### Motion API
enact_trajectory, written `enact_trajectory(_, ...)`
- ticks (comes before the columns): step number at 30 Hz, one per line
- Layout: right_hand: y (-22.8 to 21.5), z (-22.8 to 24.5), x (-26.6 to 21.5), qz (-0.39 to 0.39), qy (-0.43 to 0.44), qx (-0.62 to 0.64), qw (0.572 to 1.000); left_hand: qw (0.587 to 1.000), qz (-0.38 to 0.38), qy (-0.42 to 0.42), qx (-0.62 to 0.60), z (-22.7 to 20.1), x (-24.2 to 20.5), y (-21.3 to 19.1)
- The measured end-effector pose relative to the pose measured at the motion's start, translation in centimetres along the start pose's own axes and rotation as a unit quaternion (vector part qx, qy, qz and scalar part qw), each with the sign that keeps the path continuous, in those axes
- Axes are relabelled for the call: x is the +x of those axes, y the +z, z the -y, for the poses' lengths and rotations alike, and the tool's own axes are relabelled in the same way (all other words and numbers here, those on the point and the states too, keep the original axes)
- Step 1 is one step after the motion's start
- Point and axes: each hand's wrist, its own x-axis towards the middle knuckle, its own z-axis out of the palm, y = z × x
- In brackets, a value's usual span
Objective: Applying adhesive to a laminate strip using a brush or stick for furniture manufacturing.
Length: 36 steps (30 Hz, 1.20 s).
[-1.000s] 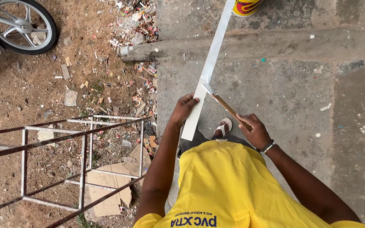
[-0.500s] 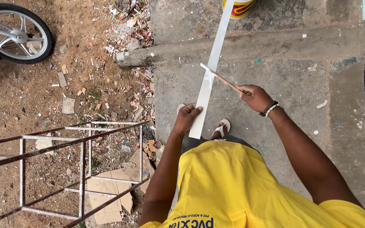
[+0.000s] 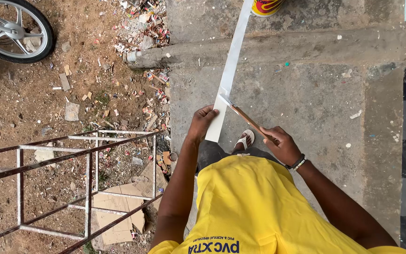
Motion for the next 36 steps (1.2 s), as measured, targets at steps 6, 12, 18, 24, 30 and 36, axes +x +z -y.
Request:
enact_trajectory(6, -4.0, 0.0, 2.6, -0.004, 0.078, 0.037, 0.996, 1.0, -0.009, -0.008, 0.023, 1.2, -0.9, 0.0)
enact_trajectory(12, -5.9, -1.9, 8.7, 0.023, 0.166, 0.037, 0.985, 0.999, 0.034, 0.003, 0.012, 3.5, -1.2, 0.4)
enact_trajectory(18, -4.4, 0.9, 7.7, 0.111, 0.194, 0.0, 0.975, 0.999, 0.038, 0.015, -0.01, 3.8, -1.1, 0.2)
enact_trajectory(24, -0.8, 2.7, 4.7, 0.095, 0.118, 0.029, 0.988, 0.999, 0.036, 0.0, 0.005, 2.0, -1.6, 1.0)
enact_trajectory(30, 1.2, 1.7, 0.2, -0.018, 0.02, -0.003, 1.0, 0.995, 0.054, -0.005, -0.084, 1.5, 0.9, 0.7)
enact_trajectory(36, -2.1, 0.3, -3.7, -0.019, 0.038, -0.011, 0.999, 0.994, 0.037, 0.007, -0.102, 2.1, 3.8, -0.5)
